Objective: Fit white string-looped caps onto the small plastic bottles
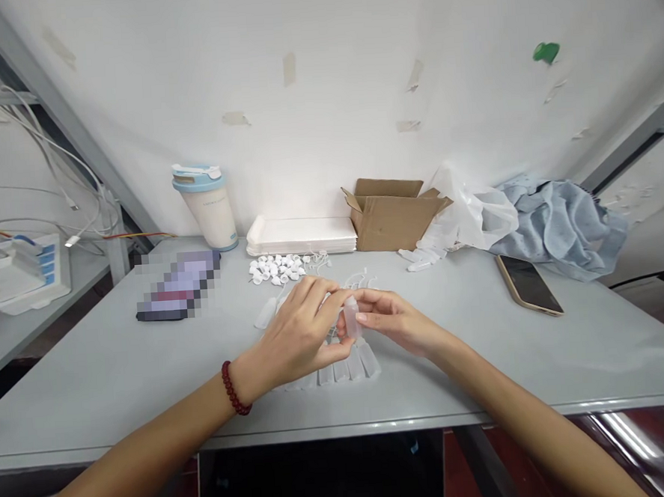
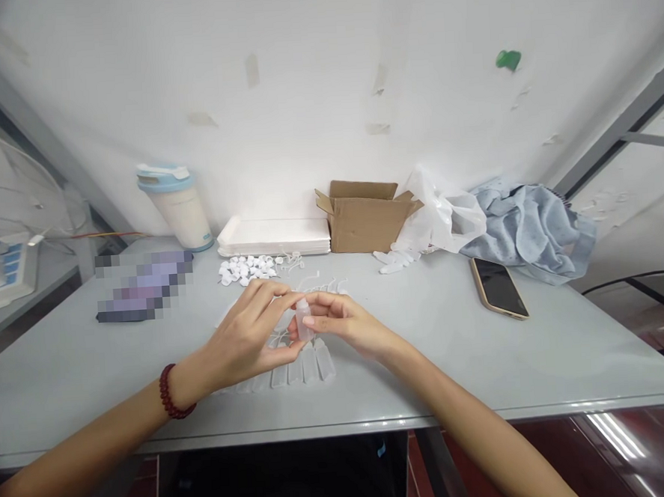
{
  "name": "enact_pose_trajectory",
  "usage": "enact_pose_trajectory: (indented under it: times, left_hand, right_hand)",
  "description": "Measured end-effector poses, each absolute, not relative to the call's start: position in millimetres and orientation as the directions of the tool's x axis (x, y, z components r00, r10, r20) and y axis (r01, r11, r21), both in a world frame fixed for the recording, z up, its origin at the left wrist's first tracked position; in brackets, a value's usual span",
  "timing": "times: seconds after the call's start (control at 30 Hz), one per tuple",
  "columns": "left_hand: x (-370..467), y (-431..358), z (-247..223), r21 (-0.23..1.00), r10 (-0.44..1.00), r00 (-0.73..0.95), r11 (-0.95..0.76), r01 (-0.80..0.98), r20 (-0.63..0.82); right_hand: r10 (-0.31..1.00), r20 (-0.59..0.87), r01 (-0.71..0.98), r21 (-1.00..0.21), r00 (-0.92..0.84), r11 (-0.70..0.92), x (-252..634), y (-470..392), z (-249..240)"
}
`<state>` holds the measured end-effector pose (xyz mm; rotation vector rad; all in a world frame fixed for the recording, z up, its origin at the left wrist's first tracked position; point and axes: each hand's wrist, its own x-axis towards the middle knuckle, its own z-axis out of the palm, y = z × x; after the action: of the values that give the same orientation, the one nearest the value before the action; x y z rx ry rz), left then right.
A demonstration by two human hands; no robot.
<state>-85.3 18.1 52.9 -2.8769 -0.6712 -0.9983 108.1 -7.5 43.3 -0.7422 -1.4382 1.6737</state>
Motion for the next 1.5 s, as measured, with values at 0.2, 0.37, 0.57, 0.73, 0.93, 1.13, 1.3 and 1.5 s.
enact_pose_trajectory:
  times: [0.2, 0.37, 0.57, 0.73, 0.93, 1.13, 1.3, 1.5]
  left_hand:
    - [-85.0, 19.2, 46.8, 0.095, 0.354, 0.686, -0.918, 0.385, 0.636]
    - [-83.3, 18.7, 45.2, 0.087, 0.313, 0.670, -0.933, 0.349, 0.674]
    - [-78.6, 15.9, 47.3, 0.056, 0.268, 0.722, -0.951, 0.303, 0.637]
    - [-66.9, -1.8, 47.0, 0.088, 0.300, 0.819, -0.951, 0.296, 0.489]
    - [-46.7, -20.0, 41.1, 0.113, 0.364, 0.871, -0.931, 0.347, 0.331]
    - [-35.7, -19.2, 36.5, 0.061, 0.414, 0.872, -0.909, 0.413, 0.260]
    - [-35.2, -18.7, 34.9, 0.070, 0.458, 0.860, -0.888, 0.455, 0.226]
    - [-36.4, -18.4, 33.9, 0.097, 0.480, 0.852, -0.877, 0.470, 0.209]
  right_hand:
    - [0.898, 0.030, -0.145, -0.989, -0.439, -0.038, 110.1, -7.6, 45.8]
    - [0.867, 0.026, -0.143, -0.988, -0.498, -0.052, 114.5, -7.7, 50.9]
    - [0.828, -0.029, 0.071, -0.997, -0.560, 0.014, 124.6, -6.7, 60.5]
    - [0.759, -0.236, 0.456, -0.886, -0.607, 0.090, 145.2, -6.9, 69.2]
    - [0.649, -0.448, 0.633, -0.771, -0.615, 0.067, 159.0, -6.1, 71.9]
    - [0.674, -0.491, 0.689, -0.724, -0.551, 0.036, 158.4, -0.8, 66.2]
    - [0.673, -0.515, 0.709, -0.705, -0.531, 0.019, 156.8, -0.8, 65.3]
    - [0.668, -0.521, 0.698, -0.716, -0.532, -0.002, 153.9, -1.0, 62.6]
